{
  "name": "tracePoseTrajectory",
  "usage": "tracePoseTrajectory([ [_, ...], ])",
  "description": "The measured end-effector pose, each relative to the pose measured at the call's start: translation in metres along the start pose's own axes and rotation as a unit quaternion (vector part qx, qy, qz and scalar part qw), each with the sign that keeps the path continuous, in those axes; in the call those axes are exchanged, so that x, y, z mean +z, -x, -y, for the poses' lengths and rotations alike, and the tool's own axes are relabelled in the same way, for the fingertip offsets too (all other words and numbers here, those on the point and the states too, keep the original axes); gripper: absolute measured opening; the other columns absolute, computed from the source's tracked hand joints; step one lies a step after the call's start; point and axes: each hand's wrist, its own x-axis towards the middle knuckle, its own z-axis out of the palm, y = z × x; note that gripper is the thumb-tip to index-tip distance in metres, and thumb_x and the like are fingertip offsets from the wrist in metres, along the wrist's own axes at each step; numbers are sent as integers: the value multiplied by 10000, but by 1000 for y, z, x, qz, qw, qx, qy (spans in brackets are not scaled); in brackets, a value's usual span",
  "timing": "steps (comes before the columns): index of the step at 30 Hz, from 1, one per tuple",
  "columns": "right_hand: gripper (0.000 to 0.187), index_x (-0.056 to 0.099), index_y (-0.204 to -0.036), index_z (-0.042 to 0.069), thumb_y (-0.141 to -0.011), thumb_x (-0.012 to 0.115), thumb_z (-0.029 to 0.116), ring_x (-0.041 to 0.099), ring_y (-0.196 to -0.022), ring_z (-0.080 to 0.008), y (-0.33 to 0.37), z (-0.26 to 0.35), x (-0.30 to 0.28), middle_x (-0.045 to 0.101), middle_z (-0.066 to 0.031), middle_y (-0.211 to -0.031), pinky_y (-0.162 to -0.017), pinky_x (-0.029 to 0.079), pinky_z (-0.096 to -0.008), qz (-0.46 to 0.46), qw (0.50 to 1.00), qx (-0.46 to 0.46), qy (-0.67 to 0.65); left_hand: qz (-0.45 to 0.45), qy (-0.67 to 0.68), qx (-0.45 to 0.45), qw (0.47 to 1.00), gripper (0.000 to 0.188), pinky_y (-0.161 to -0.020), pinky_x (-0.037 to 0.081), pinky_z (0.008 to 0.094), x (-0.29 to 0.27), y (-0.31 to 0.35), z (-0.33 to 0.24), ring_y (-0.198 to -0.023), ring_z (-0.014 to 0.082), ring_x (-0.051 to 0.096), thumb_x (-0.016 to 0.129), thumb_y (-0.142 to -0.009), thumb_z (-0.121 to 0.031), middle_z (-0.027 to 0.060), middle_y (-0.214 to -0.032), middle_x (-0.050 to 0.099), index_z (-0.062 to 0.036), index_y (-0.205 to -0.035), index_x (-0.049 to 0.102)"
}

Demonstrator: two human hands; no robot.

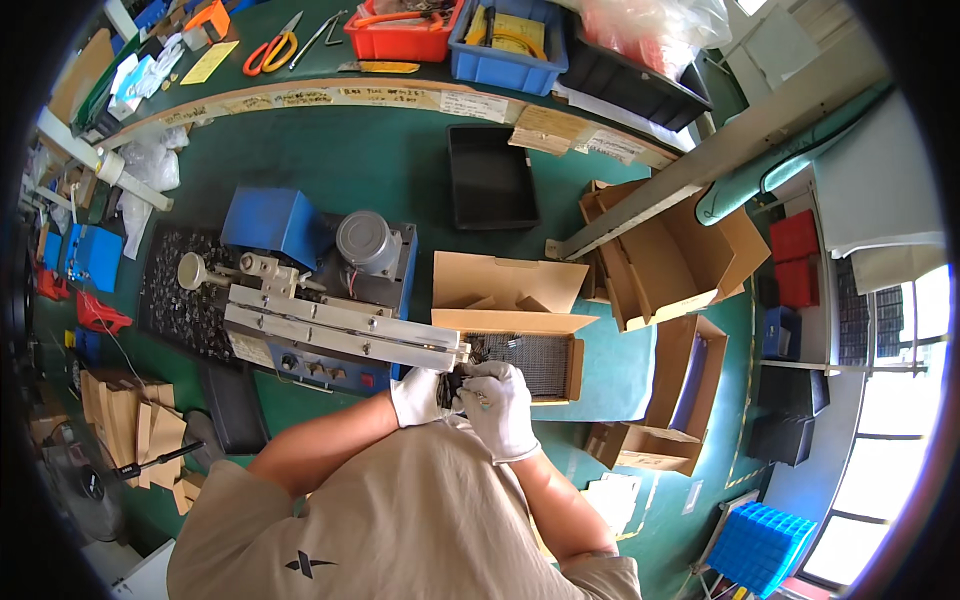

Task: The person uses a handheld tool to manipulate small black mechanical components on a workbench. They repeatedly pick up the parts, apply the tool, and place them into a cardboard box. The task involves repetitive handling of small hardware items in a workshop setting.

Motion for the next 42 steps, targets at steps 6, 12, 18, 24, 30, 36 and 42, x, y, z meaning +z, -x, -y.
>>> tracePoseTrajectory([
  [6,202,645,-941,40,-778,729,-45,660,-927,-318,-2,-6,-20,673,-167,-1020,-815,545,-381,-117,993,-3,18,-40,-105,-19,994,441,-538,499,279,20,2,2,-721,131,645,542,-1004,-532,21,-866,697,-124,-1013,706],
  [12,274,665,-1072,5,-843,776,105,680,-930,-326,-10,-9,-41,686,-187,-1043,-834,548,-397,33,996,-63,-48,-93,-130,-24,987,290,-579,510,330,36,9,7,-736,102,599,648,-988,-414,-17,-803,636,-126,-983,679],
  [18,347,695,-1082,-25,-1007,640,309,649,-869,-150,-15,-33,-42,719,-98,-920,-831,520,-302,87,933,238,-254,-63,-193,53,978,219,-619,514,254,27,1,23,-724,124,640,575,-1033,-286,23,-872,672,-82,-1061,651],
  [24,360,695,-991,-49,-996,646,308,582,-783,-113,-33,-31,-50,664,-59,-764,-767,510,-300,179,860,386,-280,10,-31,34,999,308,-557,483,267,25,-1,30,-695,162,642,568,-1037,-357,52,-880,692,-67,-1010,666],
  [30,181,738,-1028,65,-861,730,-4,624,-770,-216,-34,-35,-17,695,-86,-886,-732,521,-323,-53,986,-37,-157,-18,168,62,984,318,-667,582,321,17,0,41,-796,205,699,565,-1038,-346,67,-878,695,-49,-977,658],
  [36,292,743,-1086,65,-834,725,-82,618,-801,-197,-33,-32,8,655,-69,-902,-748,522,-308,-99,981,-105,-130,0,121,87,989,298,-703,580,315,-2,1,47,-797,193,682,563,-1043,-326,64,-857,681,-56,-951,648],
  [42,301,743,-1093,57,-846,704,-110,632,-846,-201,-29,-34,25,654,-76,-974,-779,523,-297,-125,971,-106,-175,-13,46,100,994,299,-666,553,295,-6,8,41,-763,175,665,564,-1039,-352,49,-873,690,-75,-983,662],
])
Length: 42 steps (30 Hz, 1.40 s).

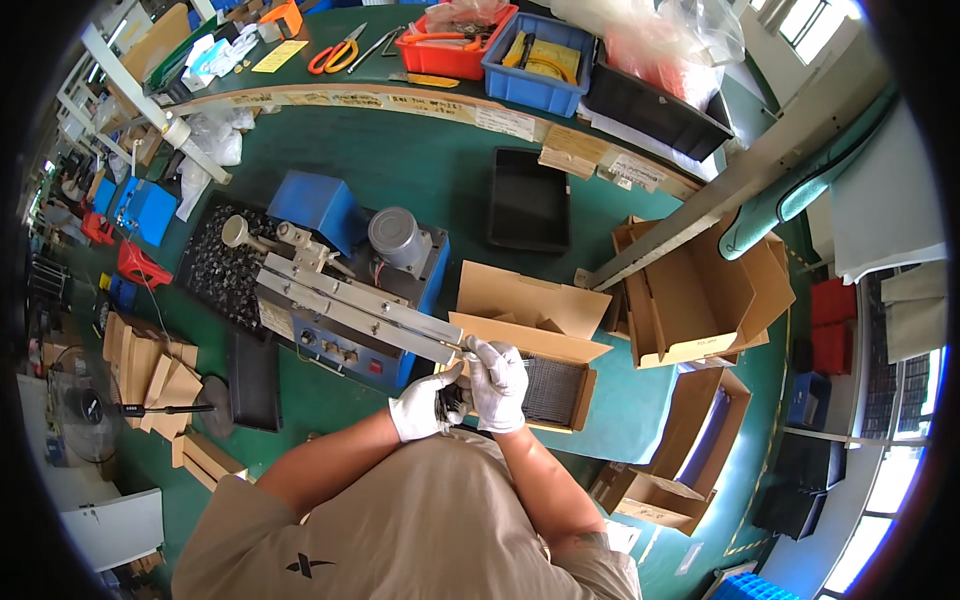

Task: The person uses a handheld tool to manipulate small black mechanical components on a workbench. They repeatedly pick up the parts, apply the tool, and place them into a cardboard box. The task involves repetitive handling of small hardware items in a workshop setting.

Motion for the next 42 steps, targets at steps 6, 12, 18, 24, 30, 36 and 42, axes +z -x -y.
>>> tracePoseTrajectory([
  [6,334,680,-1226,-10,-893,655,-26,610,-941,-259,-2,12,-8,640,-140,-1058,-875,505,-349,49,999,2,13,27,41,34,998,275,-789,583,348,-7,0,-2,-897,204,687,515,-1054,-292,75,-999,706,-62,-1154,629],
  [12,317,687,-1195,-16,-890,670,69,621,-892,-289,0,12,-31,675,-165,-1017,-850,518,-377,28,997,49,53,31,41,15,999,339,-857,592,396,-5,0,-5,-963,218,690,466,-1071,-331,110,-1078,698,-64,-1217,615],
  [18,271,729,-1094,6,-855,731,134,662,-974,-327,0,15,-43,693,-190,-1042,-903,533,-397,195,975,93,42,-55,-40,5,998,424,-558,527,310,13,-6,0,-753,167,672,433,-1067,-474,42,-928,682,-106,-1178,613],
  [24,121,774,-881,28,-812,759,125,677,-962,-334,11,6,-40,716,-164,-1023,-878,543,-410,190,970,136,71,-72,0,-47,996,357,-599,535,294,33,-9,3,-767,132,665,469,-1064,-463,7,-946,689,-152,-1162,614],
  [30,105,709,-954,28,-851,686,27,667,-866,-321,-12,25,-44,702,-143,-929,-820,538,-402,111,982,144,51,-18,53,-19,998,383,-736,571,350,17,-13,4,-842,198,686,510,-1048,-432,70,-964,721,-85,-1049,671],
  [36,240,693,-1008,58,-818,669,-89,639,-921,-300,-20,17,-26,679,-109,-983,-850,520,-381,83,995,18,58,-5,-15,3,1000,382,-661,532,303,15,-9,3,-788,170,681,533,-1031,-446,42,-905,717,-102,-968,686],
  [42,299,702,-1061,61,-801,702,-86,632,-965,-279,-24,19,-17,681,-97,-1022,-876,512,-373,89,988,-58,115,-56,-3,21,998,418,-654,540,319,30,1,0,-765,174,669,454,-1054,-459,33,-899,694,-95,-1044,660],
])
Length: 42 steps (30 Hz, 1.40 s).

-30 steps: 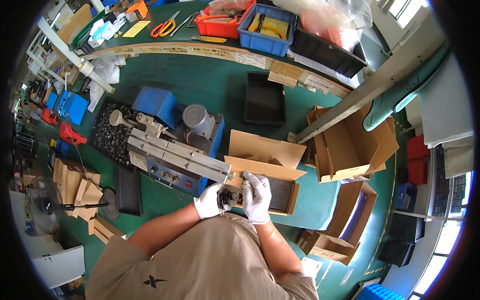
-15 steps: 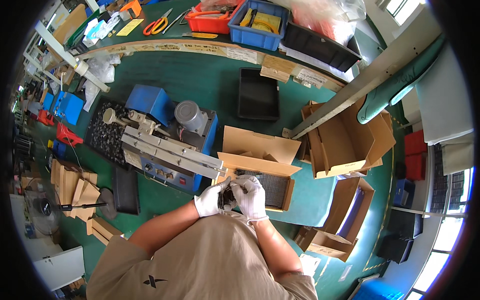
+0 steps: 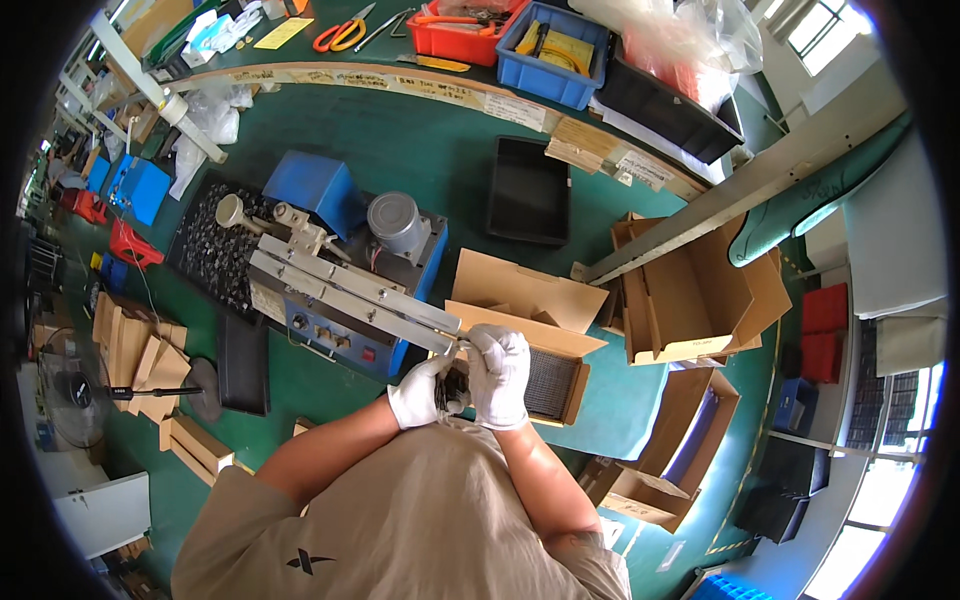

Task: The person uses a handheld tool to manipulate small black mechanical components on a workbench. They repeatedly pick up the parts, apply the tool, and place them into a cardboard box. The task involves repetitive handling of small hardware items in a workshop setting.

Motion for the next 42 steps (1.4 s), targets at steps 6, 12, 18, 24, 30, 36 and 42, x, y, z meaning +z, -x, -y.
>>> tracePoseTrajectory([
  [6,336,702,-1130,52,-802,769,27,636,-978,-316,-9,23,-2,685,-121,-1053,-886,507,-411,-16,999,47,6,0,-46,17,999,497,-682,536,316,-1,5,-1,-828,153,660,359,-1070,-505,16,-996,691,-104,-1180,631],
  [12,225,746,-1006,30,-813,771,141,632,-1053,-360,23,5,-26,669,-184,-1146,-945,498,-420,157,978,127,-49,-3,-25,-9,1000,470,-666,536,312,2,11,-2,-805,153,660,364,-1076,-486,39,-1018,701,-130,-1225,633],
  [18,220,774,-919,58,-770,808,217,630,-1061,-367,34,5,-27,655,-194,-1213,-967,493,-447,245,957,147,38,71,-87,-47,993,462,-660,535,306,-14,1,4,-802,168,665,438,-1053,-503,58,-1033,718,-120,-1189,658],
  [24,178,745,-886,26,-821,766,191,644,-1038,-339,16,5,-43,681,-199,-1126,-918,509,-421,200,936,275,-93,83,-41,-48,995,479,-617,500,275,-15,-4,4,-766,163,674,506,-1030,-486,69,-900,721,-51,-1115,687],
  [30,127,666,-942,29,-823,712,18,620,-943,-335,-3,10,-24,659,-154,-1004,-852,504,-427,17,997,74,14,66,-33,-15,997,479,-523,437,241,-7,1,3,-673,122,637,502,-1033,-480,19,-818,695,-53,-1102,709],
  [36,206,667,-959,53,-788,713,-51,625,-972,-306,-2,1,-3,663,-117,-1010,-885,503,-388,5,999,26,19,71,-7,-5,997,456,-524,457,251,-17,-1,4,-699,130,656,475,-1046,-456,18,-853,709,-68,-1132,699],
  [42,208,682,-986,48,-801,733,-33,623,-982,-306,-12,13,5,670,-119,-1041,-899,494,-401,-1,1000,4,0,78,-5,18,997,410,-571,480,272,-15,6,-3,-781,154,670,427,-1060,-410,52,-962,711,-68,-1135,641],
])
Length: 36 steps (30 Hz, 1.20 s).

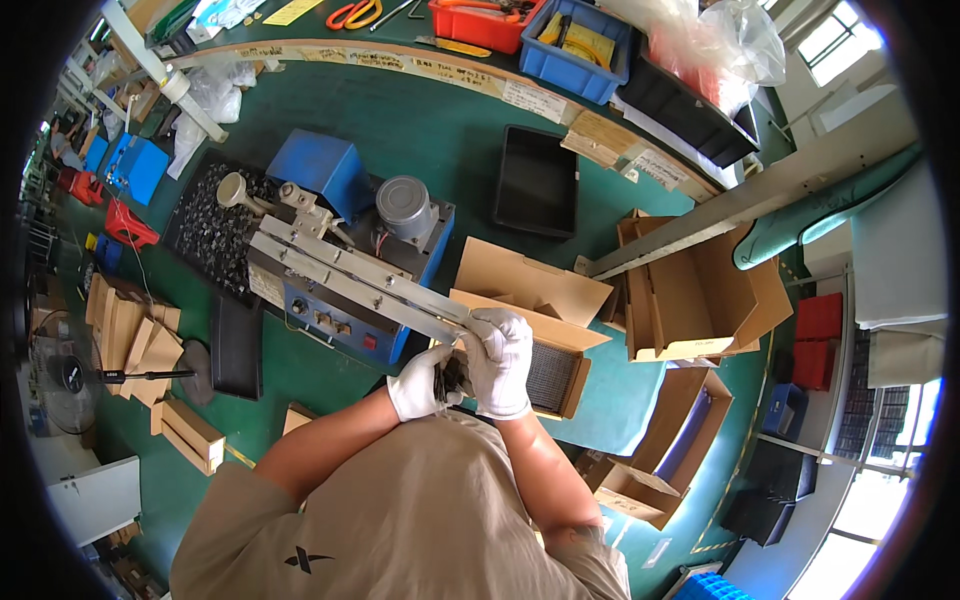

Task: The person uses a handheld tool to manipulate small black mechanical components on a workbench. They repeatedly pick up the parts, apply the tool, and place them into a cardboard box. The task involves repetitive handling of small hardware items in a workshop setting.

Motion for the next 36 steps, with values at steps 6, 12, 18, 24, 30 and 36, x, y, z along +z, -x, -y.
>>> tracePoseTrajectory([
  [6,293,733,-1069,68,-781,786,51,625,-993,-334,21,4,-29,674,-138,-1087,-880,501,-413,99,993,45,-40,-23,-37,-9,999,488,-566,462,252,5,-3,-4,-768,129,666,341,-1081,-452,32,-959,713,-93,-1209,646],
  [12,238,774,-995,73,-766,780,137,589,-1069,-353,38,1,-23,654,-156,-1141,-956,471,-467,234,970,60,38,-45,14,-75,996,386,-711,574,322,2,-10,2,-901,220,691,436,-1065,-408,56,-1069,694,-125,-1271,600],
  [18,140,728,-994,7,-889,703,95,613,-919,-205,43,-8,-25,650,-117,-1016,-756,517,-326,132,891,355,-249,30,-7,-77,997,392,-626,550,330,1,-15,6,-886,192,687,448,-1057,-461,47,-1033,700,-139,-1181,635],
  [24,202,694,-1146,-19,-970,657,74,610,-720,-93,39,0,-16,630,-35,-898,-637,513,-246,61,877,407,-249,39,7,-74,996,284,-843,560,318,-14,-19,14,-939,169,675,526,-1050,-373,23,-1017,697,-134,-1141,648],
  [30,247,730,-1081,-6,-945,686,196,681,-739,-179,31,-5,-26,713,-133,-894,-710,547,-314,118,942,283,-139,-12,-26,-32,999,233,-697,526,283,17,-8,3,-842,146,649,535,-1051,-316,28,-958,683,-113,-1096,641],
  [36,262,744,-1053,10,-925,698,233,713,-759,-217,9,-19,-35,742,-151,-837,-750,555,-345,253,902,344,-55,29,-116,-36,992,274,-511,384,255,10,-13,0,-691,129,583,560,-1033,-357,29,-835,638,-92,-1033,632],
])
